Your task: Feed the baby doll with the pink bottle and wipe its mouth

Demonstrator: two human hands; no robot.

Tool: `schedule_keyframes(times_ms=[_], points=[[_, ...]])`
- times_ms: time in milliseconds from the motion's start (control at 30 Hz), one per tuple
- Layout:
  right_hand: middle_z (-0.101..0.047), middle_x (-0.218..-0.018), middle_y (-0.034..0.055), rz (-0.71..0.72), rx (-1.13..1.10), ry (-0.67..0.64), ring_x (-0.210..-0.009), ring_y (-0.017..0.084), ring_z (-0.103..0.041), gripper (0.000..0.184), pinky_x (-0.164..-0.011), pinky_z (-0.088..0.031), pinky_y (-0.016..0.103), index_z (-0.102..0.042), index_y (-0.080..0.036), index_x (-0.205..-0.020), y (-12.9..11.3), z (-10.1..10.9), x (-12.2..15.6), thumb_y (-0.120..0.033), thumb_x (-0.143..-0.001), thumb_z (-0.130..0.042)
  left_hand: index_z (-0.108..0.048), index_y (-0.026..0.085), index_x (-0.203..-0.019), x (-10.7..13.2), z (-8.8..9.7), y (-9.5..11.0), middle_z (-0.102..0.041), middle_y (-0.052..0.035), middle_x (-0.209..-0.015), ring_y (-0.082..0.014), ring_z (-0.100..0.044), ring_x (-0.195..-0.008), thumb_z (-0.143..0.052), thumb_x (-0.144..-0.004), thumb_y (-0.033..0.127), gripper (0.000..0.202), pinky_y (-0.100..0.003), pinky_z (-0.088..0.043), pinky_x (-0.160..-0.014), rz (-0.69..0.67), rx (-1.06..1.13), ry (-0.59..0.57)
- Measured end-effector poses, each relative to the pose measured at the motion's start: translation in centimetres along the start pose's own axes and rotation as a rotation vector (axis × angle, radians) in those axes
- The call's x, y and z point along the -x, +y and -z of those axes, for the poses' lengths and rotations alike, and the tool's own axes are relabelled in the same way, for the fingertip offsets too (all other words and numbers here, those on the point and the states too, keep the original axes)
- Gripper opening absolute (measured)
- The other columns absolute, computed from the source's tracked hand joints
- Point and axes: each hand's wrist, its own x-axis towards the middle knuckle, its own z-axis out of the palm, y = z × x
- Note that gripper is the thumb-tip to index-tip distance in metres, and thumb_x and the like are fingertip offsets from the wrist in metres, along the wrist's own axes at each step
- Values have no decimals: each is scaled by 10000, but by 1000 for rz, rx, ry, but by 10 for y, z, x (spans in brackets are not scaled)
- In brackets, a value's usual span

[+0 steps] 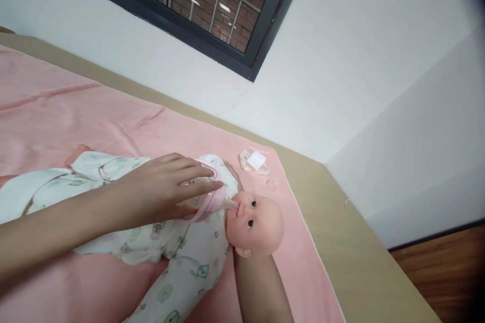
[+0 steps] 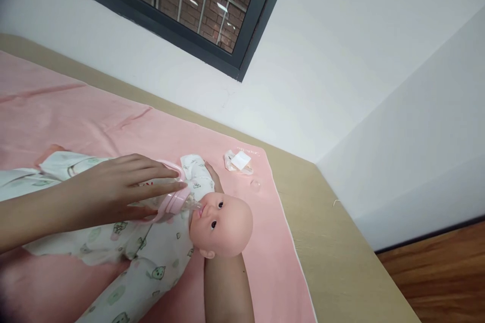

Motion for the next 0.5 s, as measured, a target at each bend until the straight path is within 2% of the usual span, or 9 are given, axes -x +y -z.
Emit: schedule_keyframes(times_ms=[100, 200, 300, 333, 400, 467, 500], points=[[-706, -821, 41, 18, -64, 78, -847, 375, -691, 266, -639, -589, 425, -683, -192, -593, 0, 1, 2, 25, -449, -735, -498, 331, -1263, -1, 1, 3, -625, 5, -1189, -214, -563, -1097, -571, -818, 207, 468, -368, -418, -914, 0, -28, -20], [-708, -817, 49, -54, 49, 2, -902, 396, -673, 306, -728, -573, 458, -695, -202, -618, -3, 3, 1, 38, -431, -732, -491, 323, -1267, -2, 1, 7, -636, -4, -1168, -216, -568, -1079, -540, -848, 222, 434, -371, -404, -897, -6, -75, -25], [-704, -806, 57, -43, 103, -69, -905, 411, -663, 313, -764, -544, 503, -706, -185, -674, -4, 3, -2, 12, -433, -742, -492, 298, -1263, -2, 2, 8, -647, -5, -1137, -216, -575, -1058, -528, -869, 233, 401, -378, -392, -881, -41, -121, -4], [-700, -791, 53, -8, 80, -31, -879, 402, -669, 290, -743, -547, 495, -701, -179, -665, -3, 2, -4, -3, -438, -744, -496, 294, -1261, -2, 2, 8, -648, -6, -1132, -215, -576, -1054, -534, -871, 246, 394, -376, -388, -879, -46, -126, -3], [-688, -748, 33, 125, 3, 133, -799, 343, -686, 201, -662, -561, 422, -677, -181, -615, 0, -4, -9, -69, -469, -757, -507, 303, -1253, -3, 2, 9, -649, -3, -1128, -205, -577, -1049, -539, -877, 269, 379, -364, -384, -882, -37, -125, -16], [-673, -706, 7, 292, -57, 363, -718, 269, -684, 146, -575, -551, 333, -650, -196, -574, 3, -11, -15, -160, -500, -771, -518, 317, -1246, -3, 2, 8, -651, -2, -1125, -200, -577, -1047, -532, -888, 297, 359, -356, -383, -886, -30, -125, -29], [-665, -678, -4, 367, -88, 522, -675, 245, -676, 159, -538, -540, 306, -640, -204, -555, 4, -13, -17, -185, -489, -783, -521, 319, -1244, -3, 2, 9, -653, -3, -1121, -200, -578, -1044, -528, -892, 309, 352, -356, -383, -886, -32, -131, -33]])
